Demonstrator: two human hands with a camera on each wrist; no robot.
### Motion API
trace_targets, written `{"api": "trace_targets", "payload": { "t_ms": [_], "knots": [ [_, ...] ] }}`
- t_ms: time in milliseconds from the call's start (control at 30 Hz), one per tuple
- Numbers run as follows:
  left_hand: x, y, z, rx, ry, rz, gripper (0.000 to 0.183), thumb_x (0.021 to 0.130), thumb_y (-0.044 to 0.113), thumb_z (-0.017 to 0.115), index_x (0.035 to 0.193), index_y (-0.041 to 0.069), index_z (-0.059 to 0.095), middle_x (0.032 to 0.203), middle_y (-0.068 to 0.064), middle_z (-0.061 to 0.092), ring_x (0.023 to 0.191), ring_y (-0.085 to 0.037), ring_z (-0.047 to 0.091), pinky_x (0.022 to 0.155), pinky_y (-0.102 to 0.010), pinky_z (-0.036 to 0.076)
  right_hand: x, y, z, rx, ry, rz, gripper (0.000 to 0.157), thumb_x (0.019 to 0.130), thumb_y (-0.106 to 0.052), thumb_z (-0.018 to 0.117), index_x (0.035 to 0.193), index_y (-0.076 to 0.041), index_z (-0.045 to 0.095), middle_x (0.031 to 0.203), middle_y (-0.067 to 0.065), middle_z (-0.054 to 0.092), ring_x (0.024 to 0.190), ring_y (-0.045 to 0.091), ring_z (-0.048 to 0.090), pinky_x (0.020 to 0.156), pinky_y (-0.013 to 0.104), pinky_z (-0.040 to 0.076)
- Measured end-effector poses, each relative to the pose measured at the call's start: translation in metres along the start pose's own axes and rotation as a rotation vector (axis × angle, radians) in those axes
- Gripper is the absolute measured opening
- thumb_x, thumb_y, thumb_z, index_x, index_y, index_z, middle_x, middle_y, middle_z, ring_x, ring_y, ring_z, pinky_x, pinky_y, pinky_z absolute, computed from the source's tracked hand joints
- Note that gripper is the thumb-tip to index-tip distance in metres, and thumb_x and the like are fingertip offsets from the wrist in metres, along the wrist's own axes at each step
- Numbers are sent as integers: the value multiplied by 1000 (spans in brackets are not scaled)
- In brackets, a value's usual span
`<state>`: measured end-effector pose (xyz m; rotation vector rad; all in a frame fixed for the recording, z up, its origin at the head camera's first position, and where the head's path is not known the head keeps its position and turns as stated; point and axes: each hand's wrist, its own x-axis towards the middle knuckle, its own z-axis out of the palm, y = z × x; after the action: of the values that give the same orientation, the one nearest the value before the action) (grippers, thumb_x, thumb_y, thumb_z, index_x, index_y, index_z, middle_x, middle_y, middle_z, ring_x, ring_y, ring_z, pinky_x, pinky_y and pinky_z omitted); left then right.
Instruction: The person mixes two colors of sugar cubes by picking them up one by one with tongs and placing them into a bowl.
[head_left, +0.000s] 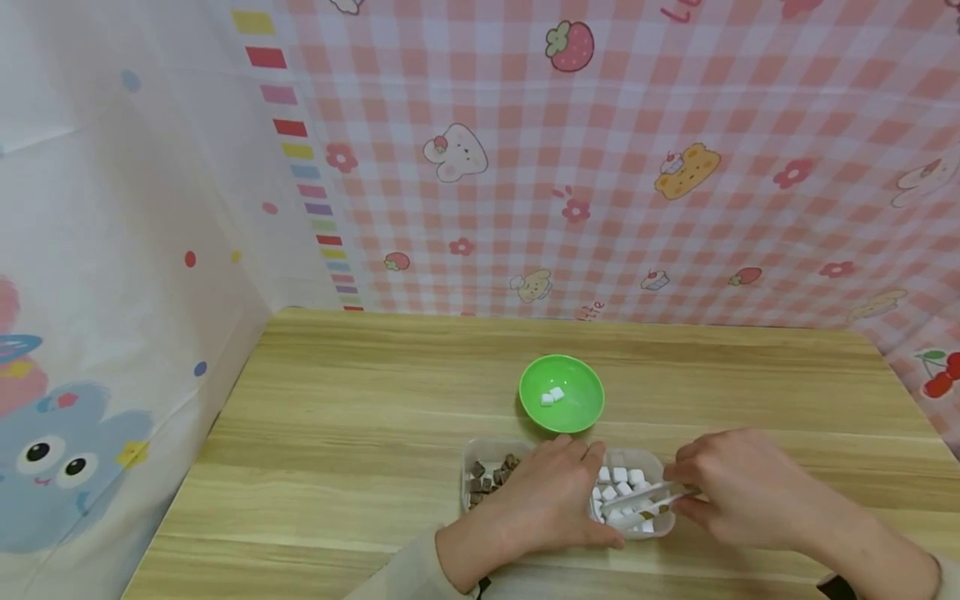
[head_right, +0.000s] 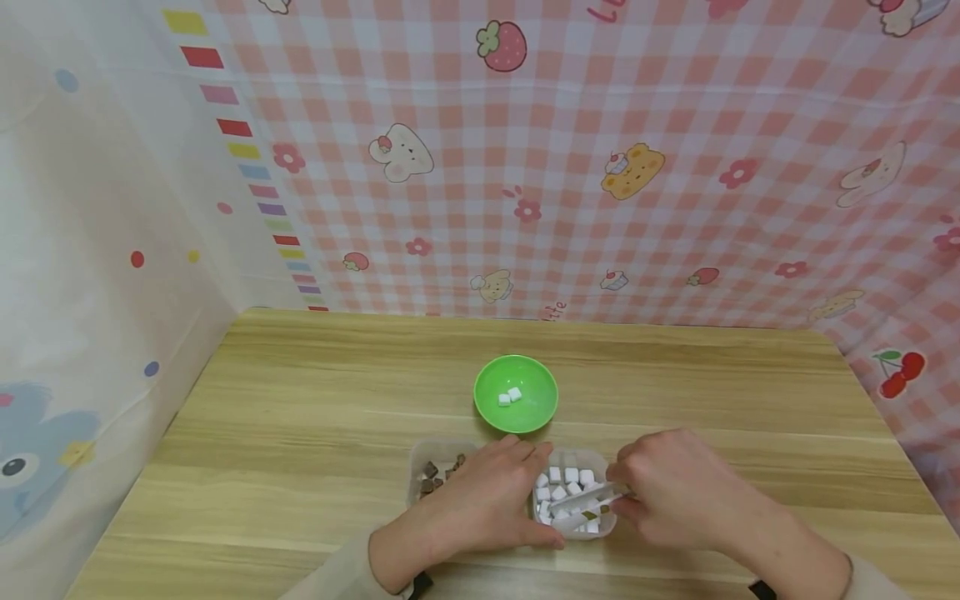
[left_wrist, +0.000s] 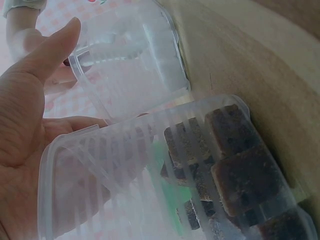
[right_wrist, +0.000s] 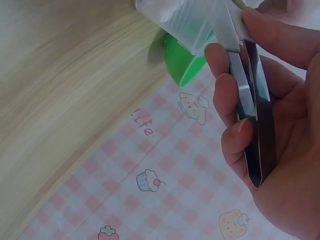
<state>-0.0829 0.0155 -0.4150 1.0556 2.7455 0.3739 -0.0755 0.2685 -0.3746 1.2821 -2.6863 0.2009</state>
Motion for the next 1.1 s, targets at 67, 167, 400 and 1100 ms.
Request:
{"api": "trace_targets", "payload": {
  "t_ms": [67, 167, 400, 1100],
  "knots": [
    [0, 0, 0, -3, -6, -5, 103, 76, 71, 82, 151, 8, 53, 148, -4, 58, 136, -24, 53, 114, -38, 45, -1, 1, 0, 7, 4, -7, 38, 63, -20, 93, 69, -31, 57, 66, -26, 37, 57, -8, 28, 45, 18, 26],
    [1, 0, -1, 0, -6, -7, 103, 75, 72, 82, 151, 8, 53, 148, -3, 59, 135, -23, 54, 113, -37, 45, -3, 2, 0, 12, 25, -17, 32, 62, -19, 94, 73, -27, 65, 67, -24, 41, 58, -8, 29, 46, 18, 27],
    [1, 0, 1, 12, 12, 5, 101, 75, 71, 83, 149, 8, 55, 141, -2, 63, 126, -20, 57, 109, -34, 48, -13, 7, -5, 15, 114, -18, 32, 60, -18, 96, 88, -14, 80, 77, -17, 62, 65, -10, 43, 48, 18, 37],
    [-1, -1, 1, 9, 17, 22, 103, 76, 71, 82, 149, 5, 55, 146, -6, 60, 130, -20, 55, 112, -35, 46, 0, 18, -20, -69, 500, 85, 62, 106, -59, 50, 94, -8, 83, 86, 0, 78, 65, 16, 72, 51, 31, 54]
  ]
}}
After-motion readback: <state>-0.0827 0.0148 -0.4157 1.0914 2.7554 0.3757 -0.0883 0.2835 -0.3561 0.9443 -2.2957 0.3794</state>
